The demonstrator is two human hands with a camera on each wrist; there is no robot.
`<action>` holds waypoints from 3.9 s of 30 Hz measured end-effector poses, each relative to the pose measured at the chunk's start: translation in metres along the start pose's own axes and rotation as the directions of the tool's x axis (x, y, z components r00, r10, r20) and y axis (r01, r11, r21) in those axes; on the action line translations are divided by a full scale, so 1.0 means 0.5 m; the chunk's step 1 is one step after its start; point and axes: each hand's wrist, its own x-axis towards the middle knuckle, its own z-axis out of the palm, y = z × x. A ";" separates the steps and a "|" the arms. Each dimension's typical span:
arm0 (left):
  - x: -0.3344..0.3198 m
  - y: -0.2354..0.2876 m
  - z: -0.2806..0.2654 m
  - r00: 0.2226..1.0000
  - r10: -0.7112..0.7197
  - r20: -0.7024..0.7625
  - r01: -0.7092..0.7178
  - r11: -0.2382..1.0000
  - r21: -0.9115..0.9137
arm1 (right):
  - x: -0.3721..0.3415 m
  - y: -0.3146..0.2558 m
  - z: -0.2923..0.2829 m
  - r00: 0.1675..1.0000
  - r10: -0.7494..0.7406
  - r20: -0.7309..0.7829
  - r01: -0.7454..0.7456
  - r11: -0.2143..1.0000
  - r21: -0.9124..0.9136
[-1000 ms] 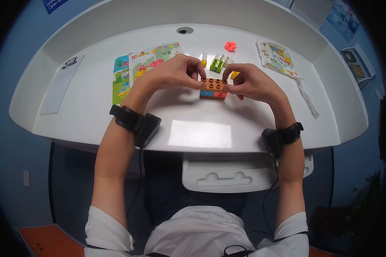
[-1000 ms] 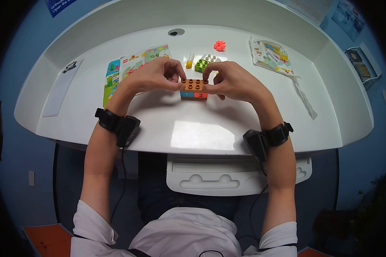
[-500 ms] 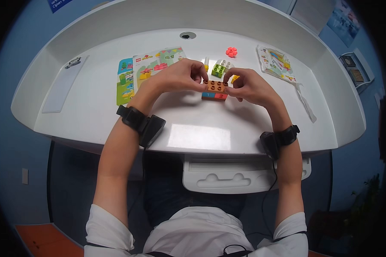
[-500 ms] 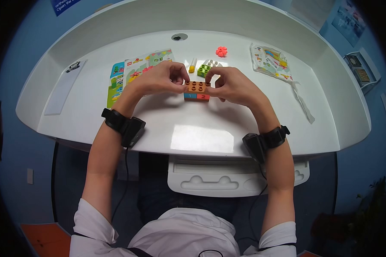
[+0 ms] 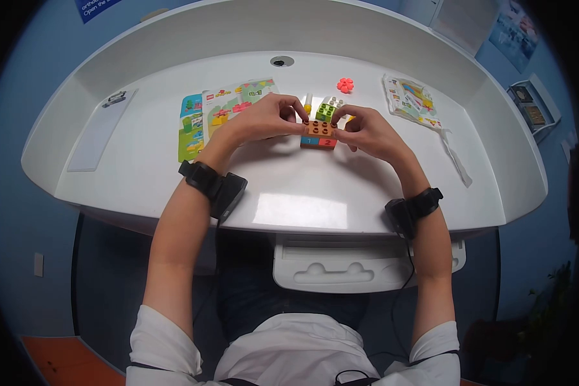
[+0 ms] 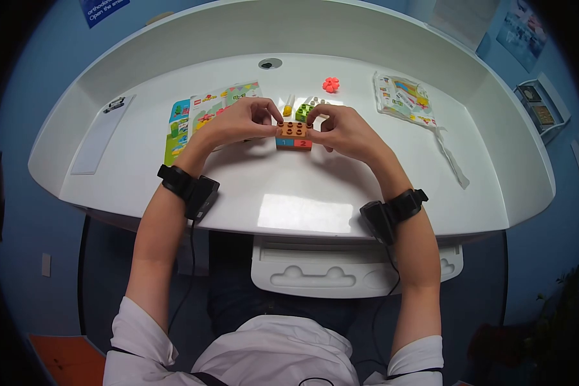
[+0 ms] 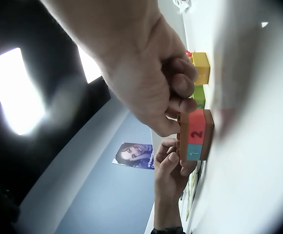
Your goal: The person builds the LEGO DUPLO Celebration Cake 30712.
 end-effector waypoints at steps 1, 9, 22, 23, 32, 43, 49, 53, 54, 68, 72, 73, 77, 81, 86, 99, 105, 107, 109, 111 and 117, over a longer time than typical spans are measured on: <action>-0.001 0.000 0.000 1.000 -0.002 0.005 0.002 1.000 -0.001 | 0.001 0.000 0.000 1.000 0.005 0.004 -0.005 1.000 -0.007; -0.003 -0.007 -0.004 0.999 0.000 -0.035 -0.003 0.997 -0.080 | 0.007 0.004 -0.014 0.994 -0.019 -0.105 0.031 0.994 0.109; 0.039 -0.102 -0.029 0.954 -0.052 -0.294 0.089 0.989 0.114 | 0.079 0.135 0.006 0.896 -0.137 -0.423 -0.007 0.947 -0.322; 0.041 -0.105 -0.027 0.951 -0.085 -0.299 0.109 0.992 0.065 | 0.083 0.139 0.004 0.913 -0.072 -0.401 -0.053 0.954 -0.294; 0.046 -0.110 -0.029 0.963 -0.050 -0.266 0.087 0.987 0.132 | 0.096 0.150 0.005 0.921 -0.032 -0.389 -0.062 0.973 -0.224; 0.043 -0.103 -0.028 0.958 -0.070 -0.277 0.113 0.983 0.142 | 0.086 0.138 0.010 0.890 -0.090 -0.447 -0.079 0.935 -0.345; 0.039 -0.091 -0.027 0.959 -0.080 -0.273 0.123 0.982 0.144 | 0.098 0.145 -0.001 0.934 -0.001 -0.358 -0.127 0.934 -0.333; 0.038 -0.088 -0.027 0.957 -0.091 -0.275 0.140 0.976 0.166 | 0.096 0.137 0.019 0.886 -0.059 -0.460 -0.127 0.923 -0.363; 0.039 -0.089 -0.027 0.957 -0.091 -0.275 0.140 0.976 0.165 | 0.097 0.138 0.022 0.875 -0.075 -0.479 -0.135 0.911 -0.389; 0.037 -0.092 -0.031 0.949 -0.039 -0.313 0.079 0.990 0.119 | 0.100 0.146 -0.004 0.856 0.033 -0.516 -0.164 0.964 -0.210; 0.038 -0.089 -0.034 0.935 0.027 -0.353 0.028 0.988 0.152 | 0.102 0.153 -0.009 0.837 -0.023 -0.547 -0.130 0.962 -0.238; 0.038 -0.089 -0.036 0.933 0.030 -0.358 0.030 0.987 0.161 | 0.101 0.147 -0.011 0.838 -0.024 -0.546 -0.129 0.962 -0.240; 0.041 -0.095 -0.036 0.893 0.109 -0.438 -0.044 0.987 0.155 | 0.092 0.118 -0.013 0.821 -0.125 -0.557 0.023 0.982 -0.187; 0.041 -0.090 -0.037 0.880 0.122 -0.460 -0.080 0.991 0.110 | 0.070 0.075 -0.011 0.829 -0.194 -0.525 0.090 0.972 -0.217; 0.021 -0.024 -0.019 0.944 0.097 -0.314 -0.095 0.995 0.019 | 0.053 0.040 -0.001 0.892 -0.226 -0.392 0.184 0.973 -0.142; 0.006 -0.008 -0.024 0.978 0.143 -0.155 -0.164 0.977 -0.135 | 0.040 0.028 -0.020 0.926 -0.282 -0.249 0.291 0.957 -0.001; -0.002 0.000 -0.025 0.992 0.112 -0.060 -0.117 0.990 -0.079 | 0.028 0.024 -0.018 0.948 -0.282 -0.148 0.265 0.956 -0.128; -0.005 0.003 -0.025 0.998 0.052 -0.035 -0.054 0.997 -0.047 | 0.026 0.022 -0.016 0.957 -0.259 -0.127 0.241 0.960 -0.141; -0.003 -0.002 -0.022 0.998 0.050 -0.032 -0.051 0.998 -0.038 | 0.025 0.023 -0.015 0.965 -0.244 -0.094 0.230 0.963 -0.140; -0.003 -0.008 -0.019 0.999 0.045 -0.027 -0.046 0.999 -0.030 | 0.025 0.028 -0.012 0.965 -0.250 -0.079 0.236 0.960 -0.152; -0.001 -0.011 -0.016 1.000 0.017 -0.017 -0.017 0.999 -0.032 | 0.027 0.032 -0.011 0.969 -0.244 -0.039 0.236 0.961 -0.143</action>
